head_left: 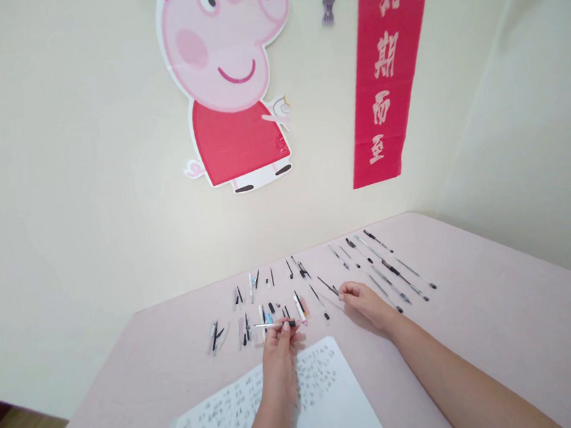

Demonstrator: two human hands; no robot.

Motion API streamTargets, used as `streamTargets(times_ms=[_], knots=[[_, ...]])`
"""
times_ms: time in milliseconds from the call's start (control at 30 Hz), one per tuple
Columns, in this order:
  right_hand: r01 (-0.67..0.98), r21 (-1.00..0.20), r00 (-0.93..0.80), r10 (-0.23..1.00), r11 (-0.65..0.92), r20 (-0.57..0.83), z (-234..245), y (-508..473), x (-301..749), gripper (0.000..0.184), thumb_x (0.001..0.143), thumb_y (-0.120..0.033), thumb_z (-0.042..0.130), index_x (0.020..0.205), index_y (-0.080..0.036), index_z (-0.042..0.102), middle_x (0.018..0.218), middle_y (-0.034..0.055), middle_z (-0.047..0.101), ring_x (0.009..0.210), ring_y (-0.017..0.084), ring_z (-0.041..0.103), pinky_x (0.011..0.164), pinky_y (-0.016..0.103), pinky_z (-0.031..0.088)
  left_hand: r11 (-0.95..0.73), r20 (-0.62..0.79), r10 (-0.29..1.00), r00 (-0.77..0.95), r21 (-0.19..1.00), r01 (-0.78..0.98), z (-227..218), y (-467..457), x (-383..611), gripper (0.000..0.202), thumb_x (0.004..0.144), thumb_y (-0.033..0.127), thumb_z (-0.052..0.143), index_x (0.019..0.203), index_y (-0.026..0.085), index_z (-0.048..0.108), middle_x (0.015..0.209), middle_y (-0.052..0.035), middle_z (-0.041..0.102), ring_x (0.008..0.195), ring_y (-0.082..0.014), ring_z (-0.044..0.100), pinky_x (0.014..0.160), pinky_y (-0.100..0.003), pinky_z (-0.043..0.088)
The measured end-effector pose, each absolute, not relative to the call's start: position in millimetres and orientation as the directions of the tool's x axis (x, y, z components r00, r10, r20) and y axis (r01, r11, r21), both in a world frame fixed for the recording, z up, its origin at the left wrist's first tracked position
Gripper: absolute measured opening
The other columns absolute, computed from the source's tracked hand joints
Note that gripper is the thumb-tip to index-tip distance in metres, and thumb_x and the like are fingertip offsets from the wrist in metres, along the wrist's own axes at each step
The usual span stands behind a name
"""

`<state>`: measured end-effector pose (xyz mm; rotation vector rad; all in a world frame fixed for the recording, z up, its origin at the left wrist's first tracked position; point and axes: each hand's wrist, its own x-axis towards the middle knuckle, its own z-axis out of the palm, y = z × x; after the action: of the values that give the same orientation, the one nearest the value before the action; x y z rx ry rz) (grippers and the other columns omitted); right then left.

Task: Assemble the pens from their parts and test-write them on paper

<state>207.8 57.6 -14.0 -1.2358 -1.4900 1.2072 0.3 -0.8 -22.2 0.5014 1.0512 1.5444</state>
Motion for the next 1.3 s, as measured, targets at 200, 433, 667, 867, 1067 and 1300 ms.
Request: streamTargets(times_ms=[200,433,667,867,1067,1300], knots=[[0.228,-0.973,-0.516,0.850,0.022,-0.102,-12.5,49.2,200.9,0.005,0.063,-0.020,0.051,0.064,-0.016,0.048,0.051,-0.0069,0.040,0.046,0.006,0.033,0.044,0.018,0.022,0.039,-0.290,0.922,-0.255,0.727,-0.685,-21.0,2.1,-1.7,0.008,0.072,0.018,0.066,0.076,0.017,0.059,0.074,-0.0010,0.066,0.074,-0.0111,0.065,0.066,-0.020,0.050],[0.235,-0.972,-0.617,0.776,0.024,-0.131,-7.7,50.2,204.7,0.006,0.061,-0.021,0.052,0.063,-0.015,0.050,0.052,-0.0063,0.042,0.046,0.006,0.035,0.045,0.018,0.024,0.010,-0.299,0.919,-0.257,0.670,-0.742,-23.1,3.7,-3.4,0.009,0.081,0.012,0.054,0.077,0.017,0.059,0.077,-0.0011,0.068,0.079,-0.0104,0.066,0.075,-0.021,0.051],[0.214,-0.976,-0.650,0.751,0.029,-0.120,-11.5,52.6,207.7,0.009,0.061,-0.023,0.054,0.065,-0.015,0.052,0.054,-0.0052,0.045,0.049,0.007,0.038,0.046,0.018,0.026,0.020,-0.309,0.915,-0.261,0.678,-0.735,-19.3,3.0,-2.3,0.010,0.083,0.011,0.051,0.078,0.017,0.058,0.077,-0.0028,0.069,0.074,-0.0093,0.066,0.072,-0.020,0.052],[0.234,-0.972,-0.646,0.752,0.028,-0.134,-10.8,52.5,206.1,0.009,0.061,-0.022,0.054,0.065,-0.014,0.052,0.053,-0.0056,0.045,0.048,0.006,0.036,0.046,0.018,0.026,0.010,-0.300,0.917,-0.264,0.676,-0.736,-18.6,2.8,-1.4,0.011,0.082,0.008,0.051,0.078,0.016,0.058,0.075,-0.0029,0.068,0.071,-0.0091,0.066,0.068,-0.019,0.052],[0.249,-0.967,-0.653,0.746,0.048,-0.132,-10.1,53.3,205.9,0.008,0.060,-0.021,0.053,0.064,-0.014,0.052,0.053,-0.0052,0.045,0.049,0.007,0.038,0.045,0.017,0.027,0.011,-0.283,0.923,-0.260,0.695,-0.719,-21.1,3.2,-2.6,0.004,0.079,0.013,0.057,0.079,0.017,0.058,0.078,-0.0028,0.068,0.073,-0.0091,0.065,0.069,-0.019,0.051],[0.252,-0.967,-0.640,0.753,0.016,-0.155,-15.7,55.1,208.0,0.006,0.061,-0.019,0.054,0.064,-0.014,0.053,0.053,-0.0054,0.046,0.048,0.006,0.039,0.045,0.017,0.027,-0.014,-0.177,0.950,-0.256,0.798,-0.603,-22.8,2.5,-1.9,0.021,0.069,0.028,0.070,0.081,0.018,0.057,0.077,-0.0007,0.066,0.073,-0.0103,0.064,0.065,-0.018,0.049]])
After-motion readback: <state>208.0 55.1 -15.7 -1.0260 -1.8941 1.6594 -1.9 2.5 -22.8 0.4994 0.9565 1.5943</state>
